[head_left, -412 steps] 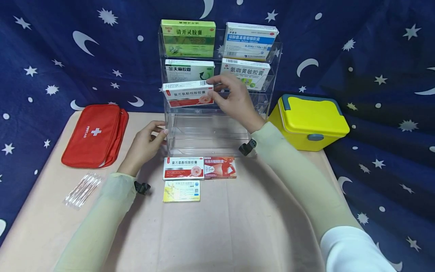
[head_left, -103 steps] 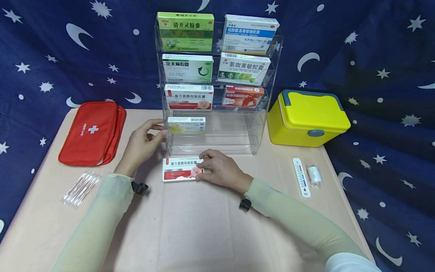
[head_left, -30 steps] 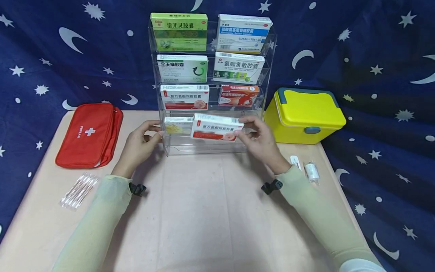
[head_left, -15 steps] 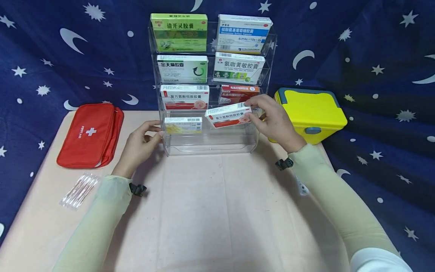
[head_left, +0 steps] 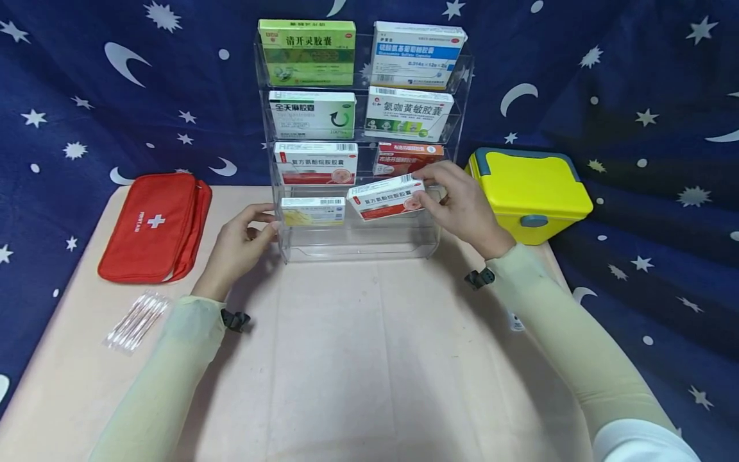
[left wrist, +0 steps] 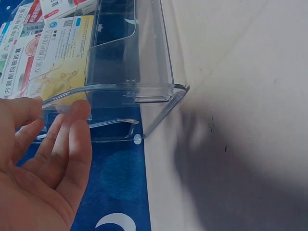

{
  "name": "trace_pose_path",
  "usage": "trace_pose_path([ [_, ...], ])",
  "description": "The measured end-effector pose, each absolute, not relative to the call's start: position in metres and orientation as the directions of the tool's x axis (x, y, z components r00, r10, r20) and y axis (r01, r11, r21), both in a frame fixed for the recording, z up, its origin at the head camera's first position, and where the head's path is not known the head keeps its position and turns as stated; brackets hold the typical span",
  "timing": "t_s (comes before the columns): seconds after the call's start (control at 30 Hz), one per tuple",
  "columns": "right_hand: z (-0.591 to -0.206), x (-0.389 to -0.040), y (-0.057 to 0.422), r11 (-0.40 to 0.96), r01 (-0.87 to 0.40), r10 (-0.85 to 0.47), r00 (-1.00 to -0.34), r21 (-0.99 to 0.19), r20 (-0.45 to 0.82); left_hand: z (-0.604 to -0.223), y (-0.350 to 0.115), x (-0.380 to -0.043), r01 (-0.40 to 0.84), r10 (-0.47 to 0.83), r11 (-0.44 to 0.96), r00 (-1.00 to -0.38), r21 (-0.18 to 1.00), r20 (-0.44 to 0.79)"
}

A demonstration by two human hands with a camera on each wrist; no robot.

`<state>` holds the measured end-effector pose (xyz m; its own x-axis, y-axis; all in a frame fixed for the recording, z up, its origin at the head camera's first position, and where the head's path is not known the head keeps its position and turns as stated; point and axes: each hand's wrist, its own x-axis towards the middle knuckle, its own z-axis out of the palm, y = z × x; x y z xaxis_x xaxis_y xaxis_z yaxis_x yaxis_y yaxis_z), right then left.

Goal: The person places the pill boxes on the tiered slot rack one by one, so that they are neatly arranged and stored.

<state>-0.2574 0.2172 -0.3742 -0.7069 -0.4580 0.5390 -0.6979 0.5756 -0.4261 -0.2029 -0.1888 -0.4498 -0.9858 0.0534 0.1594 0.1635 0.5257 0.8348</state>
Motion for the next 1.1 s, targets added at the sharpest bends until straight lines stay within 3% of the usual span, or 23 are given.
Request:
trace_pose_path([
  [0.33, -0.376, -0.257, 0.223, 0.624, -0.657, -0.449, -0.745, -0.423, 0.494, -0.449, -0.186, -0.204, 0.156, 0.044, 0.515, -0.987, 0.843, 0.156],
  [0.73, -0.379, -0.252, 0.226, 0.657, -0.655, -0.429, -0.732, -0.374, 0.529, -0.451, -0.187, -0.204, 0.157, 0.04, 0.508, -0.987, 0.847, 0.158],
  [1.1, -0.38, -0.246, 0.225, 0.715, -0.585, -0.351, -0.773, -0.381, 0.528, -0.451, -0.188, -0.202, 0.153, 0.041, 0.532, -0.987, 0.833, 0.156],
])
